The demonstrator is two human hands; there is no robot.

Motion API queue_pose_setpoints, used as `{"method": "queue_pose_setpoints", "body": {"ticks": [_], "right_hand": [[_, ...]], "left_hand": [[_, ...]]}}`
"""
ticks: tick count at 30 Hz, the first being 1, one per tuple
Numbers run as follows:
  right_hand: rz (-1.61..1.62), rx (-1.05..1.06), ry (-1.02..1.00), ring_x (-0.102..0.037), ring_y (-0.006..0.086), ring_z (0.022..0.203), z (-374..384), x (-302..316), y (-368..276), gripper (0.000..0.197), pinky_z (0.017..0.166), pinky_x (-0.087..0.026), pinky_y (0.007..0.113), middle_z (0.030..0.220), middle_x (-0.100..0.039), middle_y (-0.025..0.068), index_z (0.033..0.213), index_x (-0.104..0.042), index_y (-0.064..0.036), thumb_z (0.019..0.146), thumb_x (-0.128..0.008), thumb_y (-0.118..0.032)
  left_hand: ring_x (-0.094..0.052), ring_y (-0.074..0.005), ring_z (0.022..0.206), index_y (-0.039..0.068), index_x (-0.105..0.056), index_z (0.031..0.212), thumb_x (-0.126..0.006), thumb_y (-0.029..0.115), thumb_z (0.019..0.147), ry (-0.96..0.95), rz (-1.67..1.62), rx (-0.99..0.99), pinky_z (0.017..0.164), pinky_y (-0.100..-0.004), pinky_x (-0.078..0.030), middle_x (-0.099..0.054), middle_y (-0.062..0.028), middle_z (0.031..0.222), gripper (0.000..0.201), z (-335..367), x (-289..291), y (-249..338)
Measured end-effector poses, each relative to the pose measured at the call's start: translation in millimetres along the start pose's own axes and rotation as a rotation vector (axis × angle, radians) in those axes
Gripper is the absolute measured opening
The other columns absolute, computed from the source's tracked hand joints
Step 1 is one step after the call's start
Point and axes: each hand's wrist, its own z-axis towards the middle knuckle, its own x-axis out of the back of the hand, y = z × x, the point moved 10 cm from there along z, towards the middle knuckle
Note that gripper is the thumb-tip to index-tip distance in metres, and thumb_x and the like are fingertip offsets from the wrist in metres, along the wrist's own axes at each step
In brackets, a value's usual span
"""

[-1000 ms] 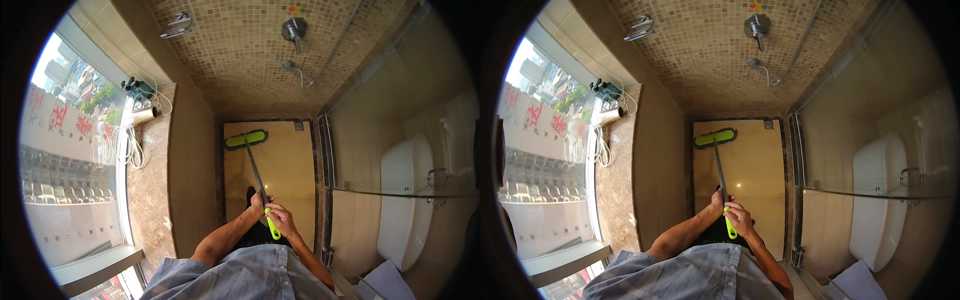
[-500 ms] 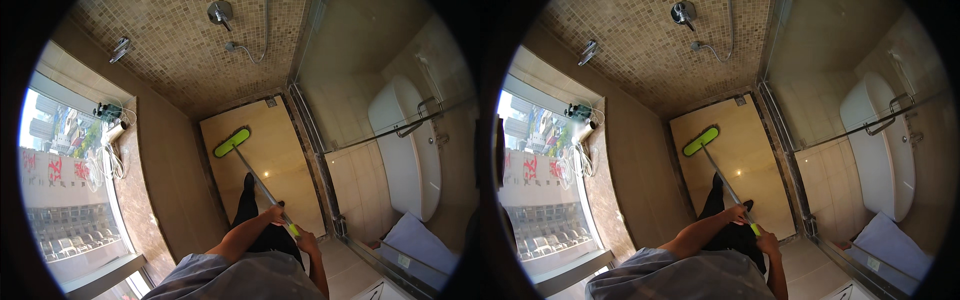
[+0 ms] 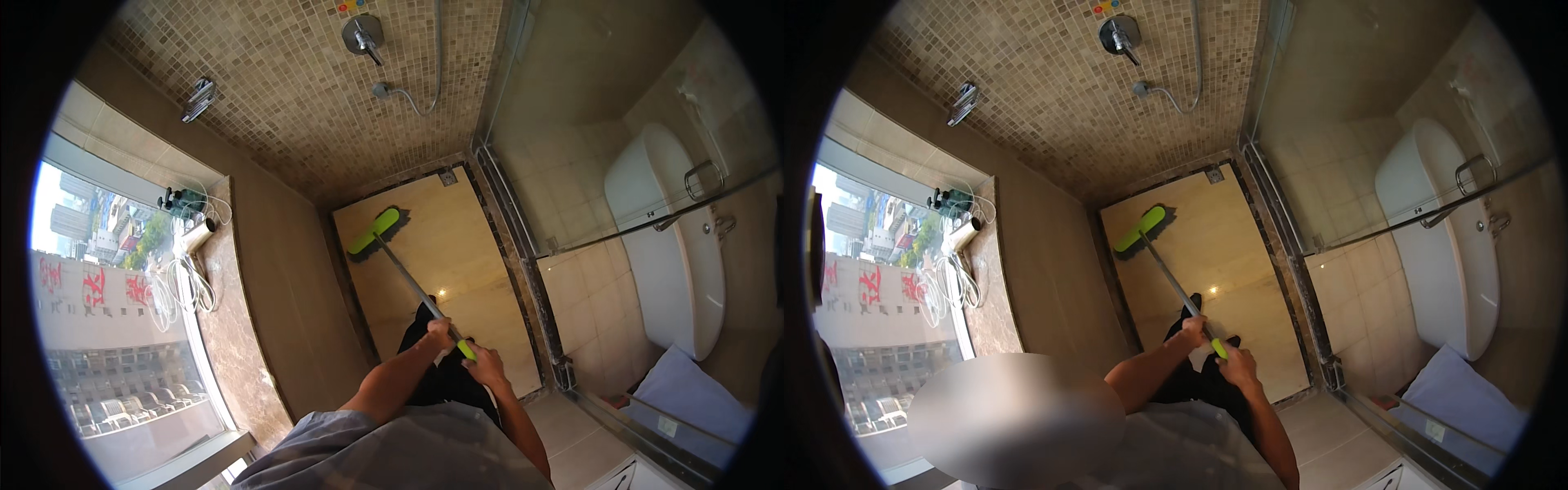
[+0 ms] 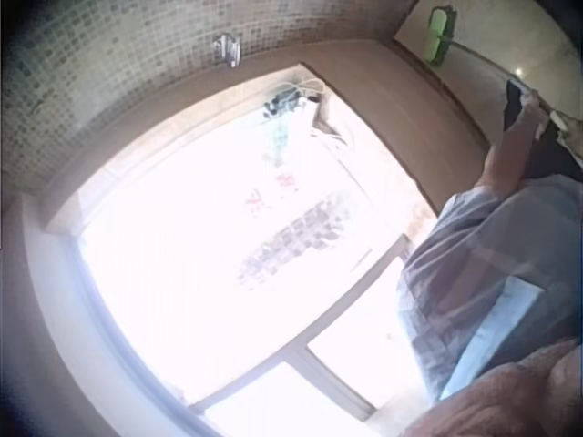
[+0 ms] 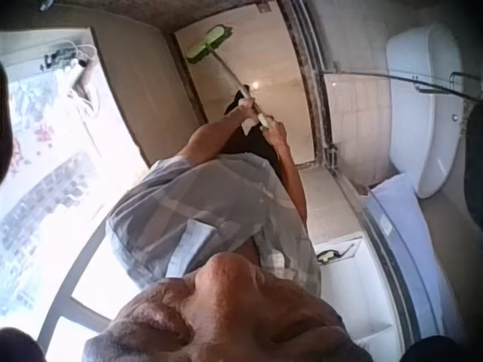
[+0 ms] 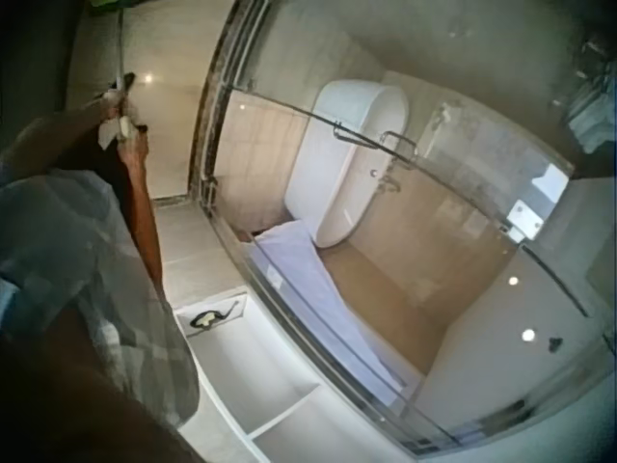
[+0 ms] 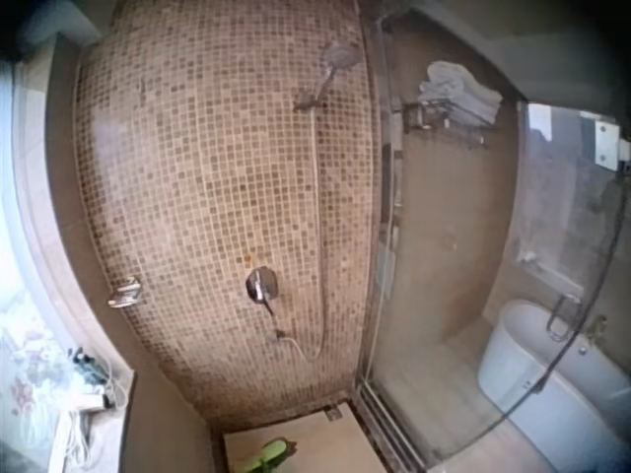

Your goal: The person cleans a bathroom floor using a green flat mop. They wipe the tiled floor inside a glass shower enclosure and the area around a white bathtub. The person moves the mop back and forth to cover the floor surface.

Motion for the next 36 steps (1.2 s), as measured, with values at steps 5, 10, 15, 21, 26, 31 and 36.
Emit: {"method": "queue_pose_setpoints", "body": {"ticks": [5, 10, 15, 21, 26, 31, 36], "right_hand": [[0.081, 0.094, -0.072, -0.063, 0.0441, 0.086, 102.3, -43.5, -92.1, 0.047, 0.074, -0.051, 0.051, 0.092, -0.066, 0.0236, 0.125, -0.055, -0.0156, 0.080, -0.068, -0.021], [0.032, 0.174, -0.110, -0.063, 0.0454, 0.085, 130.1, -55.5, -141.4, 0.037, 0.071, -0.052, 0.053, 0.086, -0.066, 0.0239, 0.119, -0.054, -0.0128, 0.083, -0.063, -0.018], [-0.076, 0.089, -0.095, -0.063, 0.0444, 0.086, 90.7, -9.1, -112.0, 0.045, 0.073, -0.052, 0.052, 0.089, -0.066, 0.0235, 0.124, -0.054, -0.0159, 0.080, -0.064, -0.016], [-0.129, -0.148, -0.114, -0.066, 0.0344, 0.091, -16.7, 99.0, -60.4, 0.057, 0.079, -0.052, 0.042, 0.099, -0.068, 0.0167, 0.125, -0.060, -0.0227, 0.071, -0.075, -0.015], [-0.064, -0.163, 0.034, -0.067, 0.0316, 0.085, -51.3, 147.9, -46.4, 0.048, 0.074, -0.053, 0.041, 0.095, -0.069, 0.0129, 0.113, -0.068, -0.0222, 0.067, -0.078, -0.014], [-0.054, -0.122, 0.128, -0.066, 0.0330, 0.079, -17.9, 96.7, -39.2, 0.043, 0.069, -0.052, 0.041, 0.088, -0.069, 0.0122, 0.110, -0.068, -0.0210, 0.069, -0.078, -0.017], [-0.069, -0.127, 0.102, -0.065, 0.0370, 0.085, 56.2, 35.4, -60.5, 0.044, 0.072, -0.052, 0.047, 0.093, -0.069, 0.0126, 0.118, -0.063, -0.0231, 0.075, -0.072, -0.023]], "left_hand": [[-0.063, -0.0264, 0.072, 0.003, -0.062, 0.091, -0.062, 0.018, 0.084, -0.071, 0.363, -0.271, 0.058, -0.0431, -0.053, -0.062, -0.0122, 0.081, 0.017, 14.1, 31.2, 131.2], [-0.065, -0.0275, 0.071, 0.004, -0.059, 0.102, -0.064, 0.032, 0.083, 0.194, 0.686, -0.305, 0.054, -0.0450, -0.055, -0.063, -0.0138, 0.085, 0.034, 3.8, 55.8, 176.6], [-0.067, -0.0301, 0.071, 0.005, -0.048, 0.117, -0.065, 0.045, 0.082, 0.035, 0.843, -0.158, 0.054, -0.0441, -0.057, -0.064, -0.0171, 0.097, 0.055, 6.7, 21.0, 144.8], [-0.065, -0.0340, 0.089, 0.005, -0.049, 0.110, -0.065, 0.030, 0.087, -0.041, 0.693, 0.203, 0.072, -0.0493, -0.055, -0.058, -0.0185, 0.104, 0.038, -22.5, -14.7, 56.9], [-0.062, -0.0366, 0.100, 0.005, -0.048, 0.109, -0.064, 0.015, 0.087, -0.199, 0.297, 0.223, 0.079, -0.0501, -0.052, -0.056, -0.0172, 0.101, 0.028, 2.2, -38.0, -5.3], [-0.064, -0.0377, 0.092, 0.003, -0.047, 0.105, -0.061, 0.008, 0.087, -0.089, 0.177, 0.145, 0.077, -0.0505, -0.054, -0.056, -0.0172, 0.093, 0.023, 15.5, -12.9, 35.1], [-0.064, -0.0377, 0.077, -0.003, -0.044, 0.095, -0.055, 0.003, 0.087, -0.201, -0.117, 0.077, 0.064, -0.0483, -0.051, -0.053, -0.0185, 0.084, 0.014, 36.2, -21.5, 79.9]]}}
